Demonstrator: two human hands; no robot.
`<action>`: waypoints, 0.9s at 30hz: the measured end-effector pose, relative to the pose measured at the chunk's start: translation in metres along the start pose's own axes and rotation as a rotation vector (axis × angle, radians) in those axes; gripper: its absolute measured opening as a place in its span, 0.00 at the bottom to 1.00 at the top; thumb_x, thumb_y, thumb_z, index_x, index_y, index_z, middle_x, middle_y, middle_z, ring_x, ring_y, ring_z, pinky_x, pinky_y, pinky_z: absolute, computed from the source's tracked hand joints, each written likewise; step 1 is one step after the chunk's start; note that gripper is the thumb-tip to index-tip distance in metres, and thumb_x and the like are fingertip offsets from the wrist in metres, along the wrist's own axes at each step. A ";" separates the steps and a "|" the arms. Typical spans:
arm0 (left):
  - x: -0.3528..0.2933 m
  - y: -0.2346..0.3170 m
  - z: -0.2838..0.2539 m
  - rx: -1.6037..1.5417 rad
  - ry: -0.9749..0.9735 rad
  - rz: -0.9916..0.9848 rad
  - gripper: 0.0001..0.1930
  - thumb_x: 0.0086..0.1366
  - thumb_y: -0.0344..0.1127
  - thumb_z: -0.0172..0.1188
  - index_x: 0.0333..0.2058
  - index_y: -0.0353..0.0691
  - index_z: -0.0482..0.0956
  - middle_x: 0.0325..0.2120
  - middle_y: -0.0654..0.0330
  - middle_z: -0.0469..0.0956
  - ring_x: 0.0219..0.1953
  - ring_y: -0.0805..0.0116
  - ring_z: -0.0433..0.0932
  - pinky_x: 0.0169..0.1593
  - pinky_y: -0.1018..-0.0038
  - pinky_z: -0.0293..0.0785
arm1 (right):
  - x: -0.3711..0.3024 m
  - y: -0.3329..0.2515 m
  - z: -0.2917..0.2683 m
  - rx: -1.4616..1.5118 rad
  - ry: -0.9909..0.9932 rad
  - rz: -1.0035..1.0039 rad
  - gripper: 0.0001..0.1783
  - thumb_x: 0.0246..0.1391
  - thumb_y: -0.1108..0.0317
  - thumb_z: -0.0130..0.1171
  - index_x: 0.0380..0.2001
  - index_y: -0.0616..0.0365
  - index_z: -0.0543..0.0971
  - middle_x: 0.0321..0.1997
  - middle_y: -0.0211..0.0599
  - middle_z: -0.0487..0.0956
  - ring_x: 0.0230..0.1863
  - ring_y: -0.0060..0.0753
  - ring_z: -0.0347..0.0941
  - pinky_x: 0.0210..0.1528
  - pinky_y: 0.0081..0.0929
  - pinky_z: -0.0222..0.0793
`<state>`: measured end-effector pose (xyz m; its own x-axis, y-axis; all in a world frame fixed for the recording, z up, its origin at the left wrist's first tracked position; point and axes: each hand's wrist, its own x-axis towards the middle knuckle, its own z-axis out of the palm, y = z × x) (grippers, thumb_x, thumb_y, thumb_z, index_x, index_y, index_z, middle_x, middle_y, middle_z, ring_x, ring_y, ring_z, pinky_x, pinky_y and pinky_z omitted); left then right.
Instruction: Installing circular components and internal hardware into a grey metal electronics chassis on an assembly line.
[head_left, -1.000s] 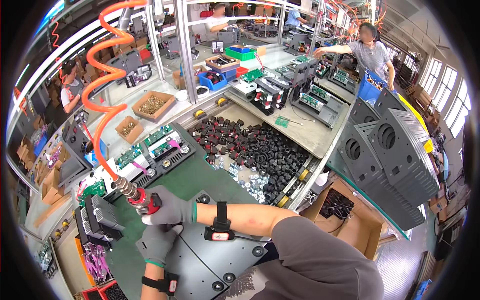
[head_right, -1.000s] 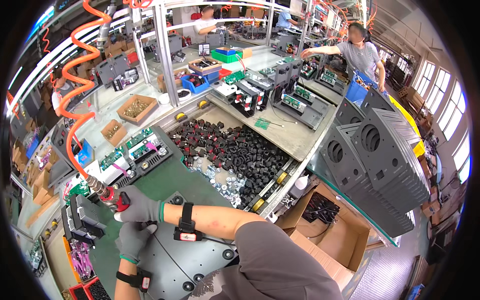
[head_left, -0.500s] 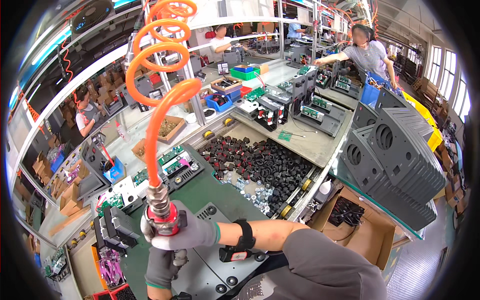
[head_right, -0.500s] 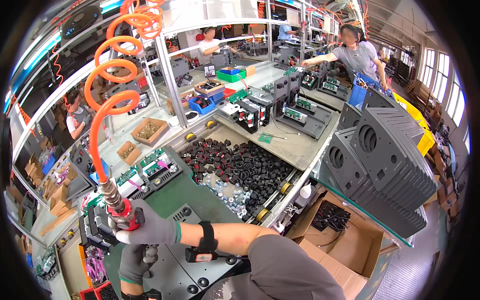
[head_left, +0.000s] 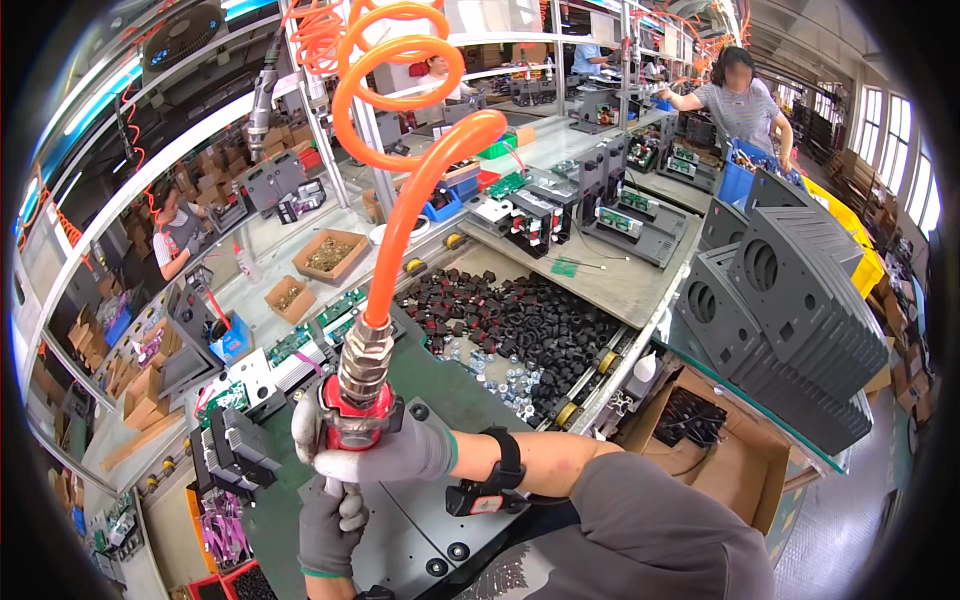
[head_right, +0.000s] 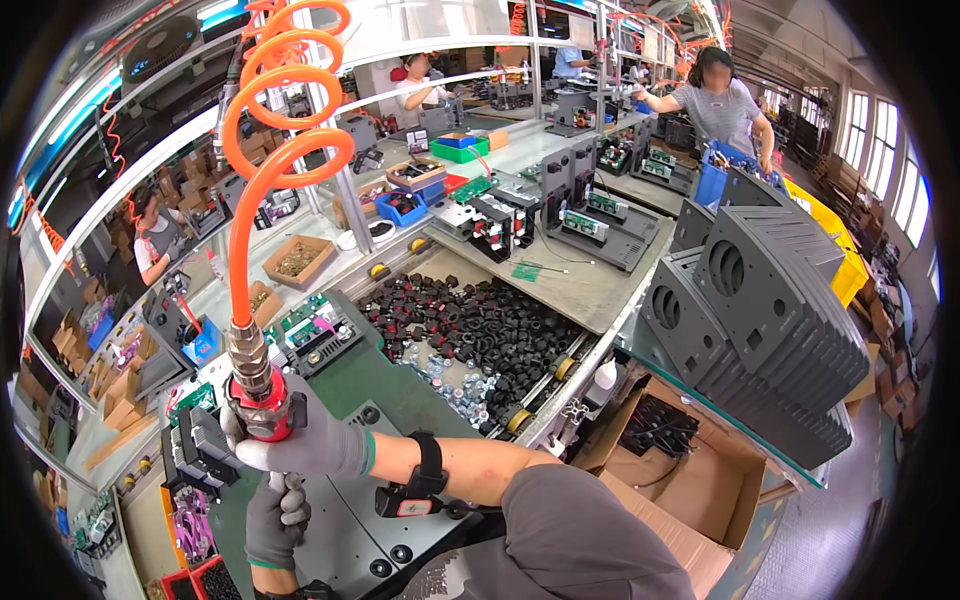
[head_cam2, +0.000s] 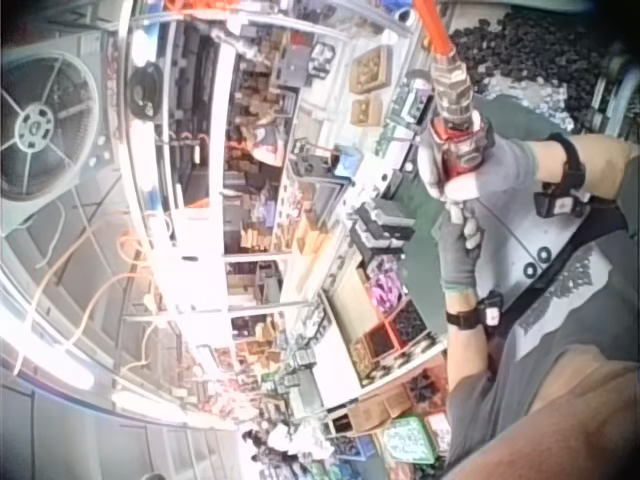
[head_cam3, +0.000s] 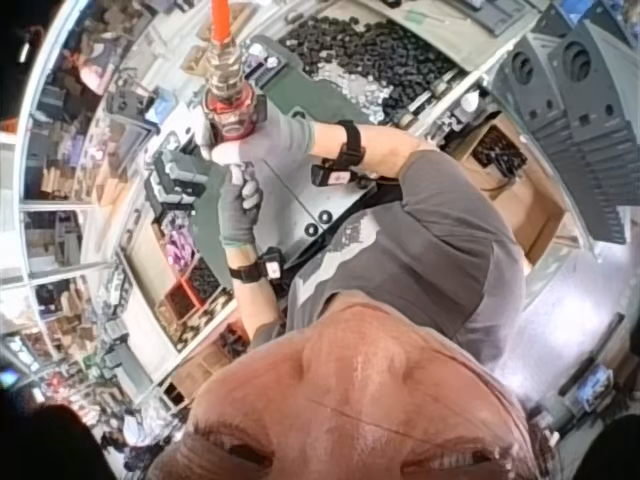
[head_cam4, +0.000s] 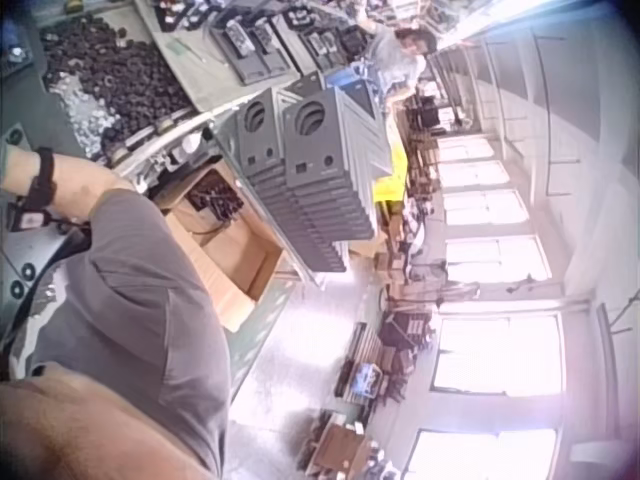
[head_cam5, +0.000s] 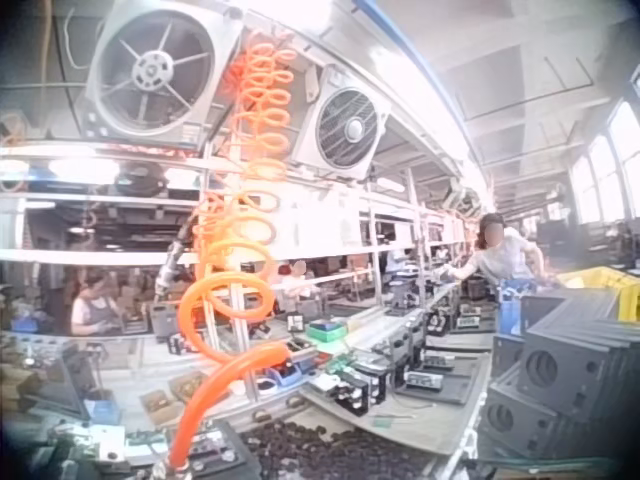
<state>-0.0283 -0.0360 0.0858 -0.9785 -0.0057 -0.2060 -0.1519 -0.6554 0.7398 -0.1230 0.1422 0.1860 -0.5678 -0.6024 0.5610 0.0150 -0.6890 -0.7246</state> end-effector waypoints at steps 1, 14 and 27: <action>0.001 0.000 0.000 0.020 0.010 -0.011 0.07 0.67 0.34 0.54 0.43 0.41 0.70 0.29 0.64 0.70 0.21 0.81 0.62 0.18 0.85 0.57 | -0.001 0.000 0.000 -0.008 -0.003 -0.021 0.13 0.43 0.81 0.60 0.34 0.57 0.72 0.33 0.28 0.75 0.35 0.20 0.73 0.38 0.23 0.72; 0.019 -0.006 -0.010 -0.114 0.080 -0.098 0.06 0.68 0.32 0.47 0.31 0.41 0.70 0.17 0.69 0.62 0.12 0.82 0.53 0.13 0.87 0.52 | -0.001 0.007 0.001 -0.134 -0.062 -0.157 0.11 0.43 0.80 0.58 0.34 0.60 0.73 0.30 0.25 0.74 0.32 0.18 0.69 0.39 0.22 0.69; 0.026 -0.001 0.007 -0.227 0.067 -0.074 0.04 0.65 0.27 0.45 0.34 0.43 0.68 0.22 0.68 0.65 0.18 0.83 0.60 0.14 0.88 0.57 | -0.001 0.012 0.000 -0.338 -0.066 -0.260 0.09 0.41 0.74 0.62 0.28 0.58 0.74 0.28 0.31 0.77 0.29 0.25 0.72 0.36 0.25 0.70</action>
<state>-0.0544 -0.0308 0.0843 -0.9534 0.0034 -0.3016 -0.1800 -0.8088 0.5598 -0.1219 0.1351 0.1769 -0.4628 -0.4585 0.7587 -0.3981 -0.6572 -0.6400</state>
